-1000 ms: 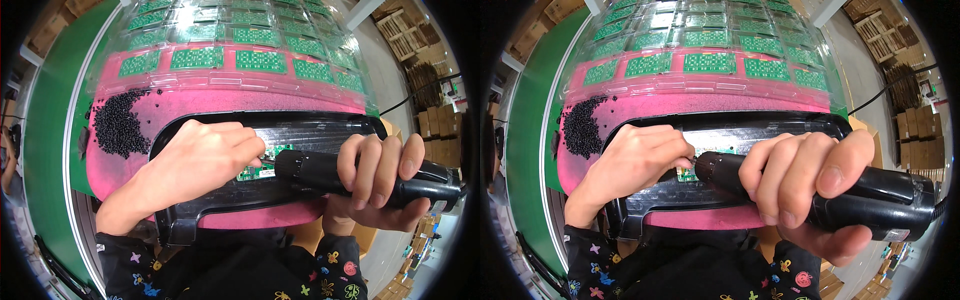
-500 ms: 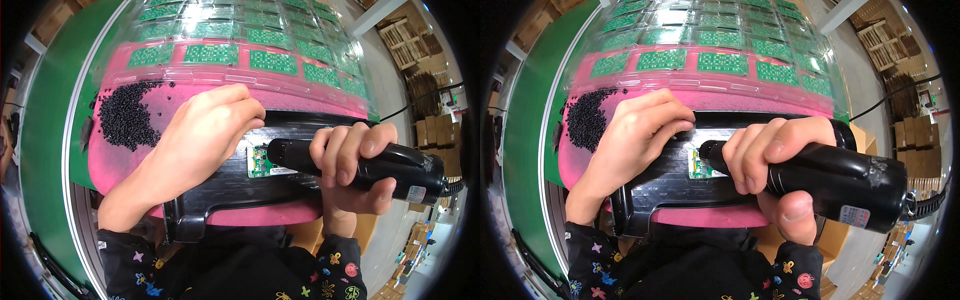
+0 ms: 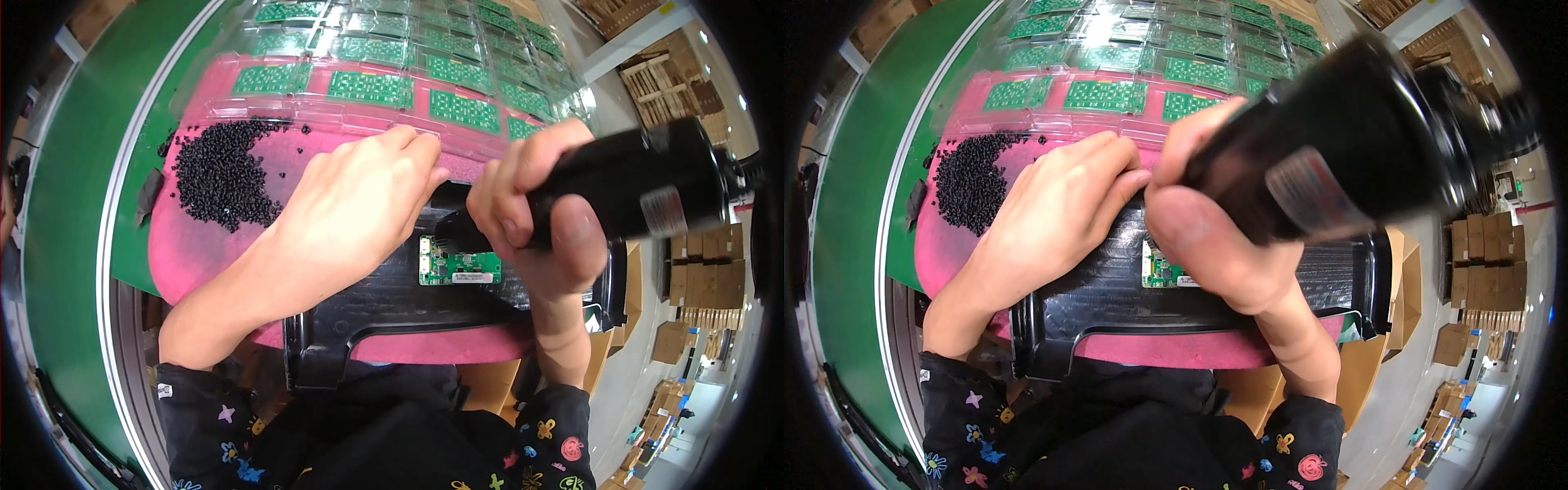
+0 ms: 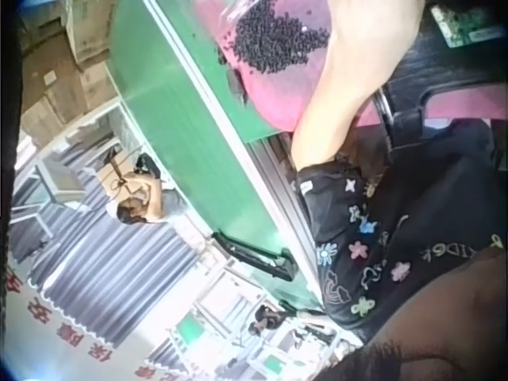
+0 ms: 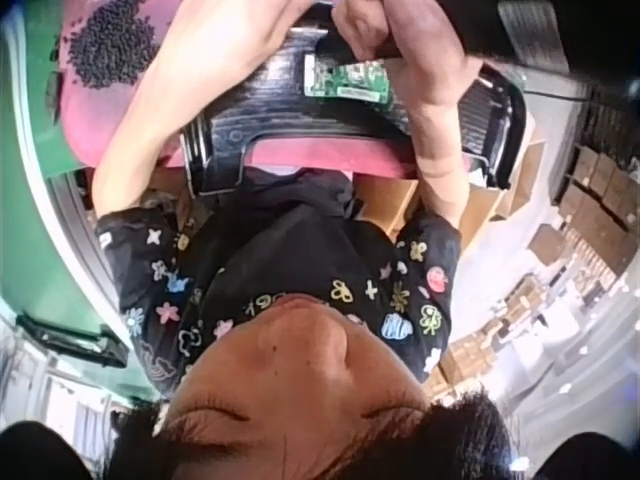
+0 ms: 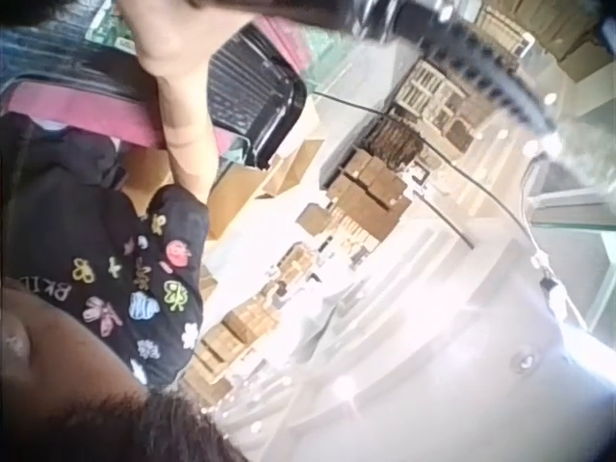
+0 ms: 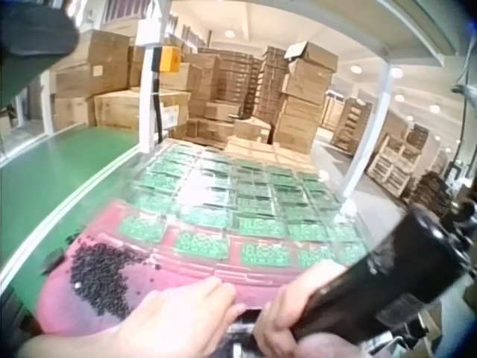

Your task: Assembling circuit boards into plastic housings using an electric screwdriver.

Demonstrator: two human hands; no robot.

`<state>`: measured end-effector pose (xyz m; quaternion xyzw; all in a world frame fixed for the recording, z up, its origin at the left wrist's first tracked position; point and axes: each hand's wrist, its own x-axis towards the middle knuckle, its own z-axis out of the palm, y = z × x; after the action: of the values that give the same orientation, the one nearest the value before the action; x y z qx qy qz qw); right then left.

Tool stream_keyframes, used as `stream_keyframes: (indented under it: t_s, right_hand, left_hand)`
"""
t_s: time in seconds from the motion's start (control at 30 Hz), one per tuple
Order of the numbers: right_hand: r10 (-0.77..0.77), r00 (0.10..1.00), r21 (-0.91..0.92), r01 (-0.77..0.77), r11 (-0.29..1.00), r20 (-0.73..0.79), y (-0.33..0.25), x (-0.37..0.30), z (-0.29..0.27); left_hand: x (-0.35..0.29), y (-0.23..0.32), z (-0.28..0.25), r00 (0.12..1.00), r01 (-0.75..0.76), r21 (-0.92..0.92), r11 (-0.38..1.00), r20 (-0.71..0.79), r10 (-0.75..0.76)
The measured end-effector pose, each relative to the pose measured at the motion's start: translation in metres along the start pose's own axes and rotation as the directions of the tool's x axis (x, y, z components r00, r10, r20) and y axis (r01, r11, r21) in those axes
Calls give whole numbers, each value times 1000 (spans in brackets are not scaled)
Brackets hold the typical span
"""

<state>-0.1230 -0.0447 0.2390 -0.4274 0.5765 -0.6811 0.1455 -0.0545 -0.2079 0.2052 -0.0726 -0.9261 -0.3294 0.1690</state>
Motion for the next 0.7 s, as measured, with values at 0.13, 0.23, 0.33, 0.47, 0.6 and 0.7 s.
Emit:
stream_keyframes:
  t_s: [0.13, 0.23, 0.33, 0.47, 0.6, 0.7]
  right_hand:
    - [77, 980, 24, -74, 997, -184, -1, -1, 13]
    - [33, 987, 85, -20, 996, -155, 0, -12, 8]
    - [2, 967, 93, 23, 995, -255, -6, -25, 11]
    - [-220, 963, 284, 257, 924, -155, -17, -31, -11]
    - [-276, 927, 349, 353, 868, -253, -30, -36, -16]
    - [-269, 915, 341, 366, 866, -301, -32, -40, -18]
  left_hand:
    - [-3, -7, -2, 999, -37, -10, 999, 34, 37]
    - [-3, -9, -6, 992, -109, -41, 993, 50, 111]
    - [-2, -8, -9, 969, -72, -44, 996, 234, 80]
    - [-1, -7, -4, 913, -224, 31, 974, 356, 199]
    - [-1, -4, 0, 894, -315, -67, 947, 313, 320]
    - [3, -3, 4, 890, -347, -161, 924, 255, 379]
